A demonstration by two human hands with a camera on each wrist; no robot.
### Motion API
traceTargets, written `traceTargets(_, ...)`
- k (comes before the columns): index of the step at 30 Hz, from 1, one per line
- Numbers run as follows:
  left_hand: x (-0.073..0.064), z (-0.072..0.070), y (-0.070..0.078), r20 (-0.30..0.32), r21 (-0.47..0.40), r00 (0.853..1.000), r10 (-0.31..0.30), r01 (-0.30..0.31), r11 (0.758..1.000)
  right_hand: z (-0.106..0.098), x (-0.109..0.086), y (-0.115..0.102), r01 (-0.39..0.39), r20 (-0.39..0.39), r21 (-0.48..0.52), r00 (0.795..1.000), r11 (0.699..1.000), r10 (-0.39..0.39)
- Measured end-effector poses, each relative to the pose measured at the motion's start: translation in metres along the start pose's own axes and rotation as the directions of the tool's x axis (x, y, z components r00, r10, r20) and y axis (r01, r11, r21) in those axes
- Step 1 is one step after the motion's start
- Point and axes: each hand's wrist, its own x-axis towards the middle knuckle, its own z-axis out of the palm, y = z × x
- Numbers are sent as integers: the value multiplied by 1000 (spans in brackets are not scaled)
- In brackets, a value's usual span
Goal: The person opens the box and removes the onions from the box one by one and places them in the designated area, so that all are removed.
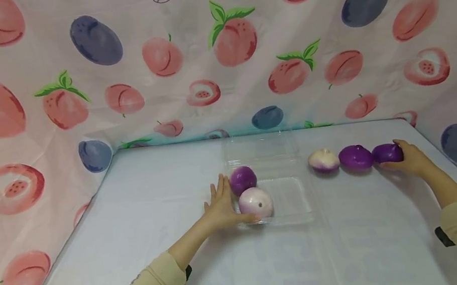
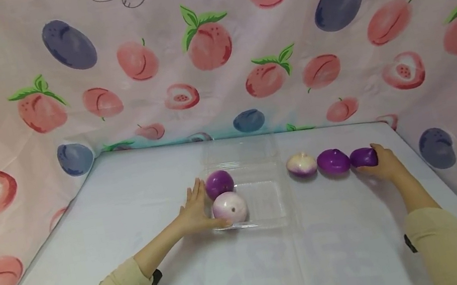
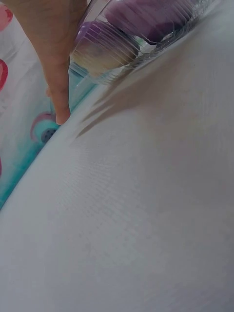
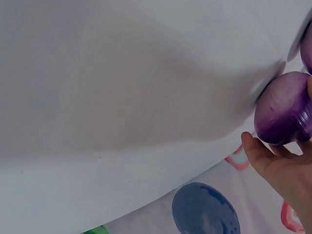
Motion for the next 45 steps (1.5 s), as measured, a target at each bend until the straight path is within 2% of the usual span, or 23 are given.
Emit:
traceTargets(9,1,1,0,5,-5,1000,-4,4,1000,4,-1,7,41,-50,7,998,999,-40)
traceTargets(14,2,0,0,-5,2,1000,-3,3,1000,6,0,7,130,-138,-1,982,992,-128)
traceTargets(19,2,-1,-1,-9,6,1000,-6,6,1000,9,0,2,201,-264,-33,943,979,-202)
traceTargets(22,2,-1,0,-6,1,1000,-6,6,1000,11,-2,-3,236,-345,-61,907,970,-242)
traceTargets(30,1,0,-1,0,3,1000,-2,2,1000,17,-8,-28,379,-518,-34,784,925,-341)
traceTargets(33,0,0,-2,-1,8,1000,1,-1,1000,22,-10,-40,416,-528,-24,766,909,-365)
traceTargets(35,0,0,-2,0,7,1000,0,0,1000,26,-12,-48,437,-524,-18,762,899,-381)
traceTargets(39,0,0,-1,5,6,1000,-6,6,1000,33,-15,-66,500,-515,3,743,866,-427)
traceTargets(45,0,0,-1,0,2,1000,-9,9,1000,46,-22,-95,550,-464,59,754,833,-465)
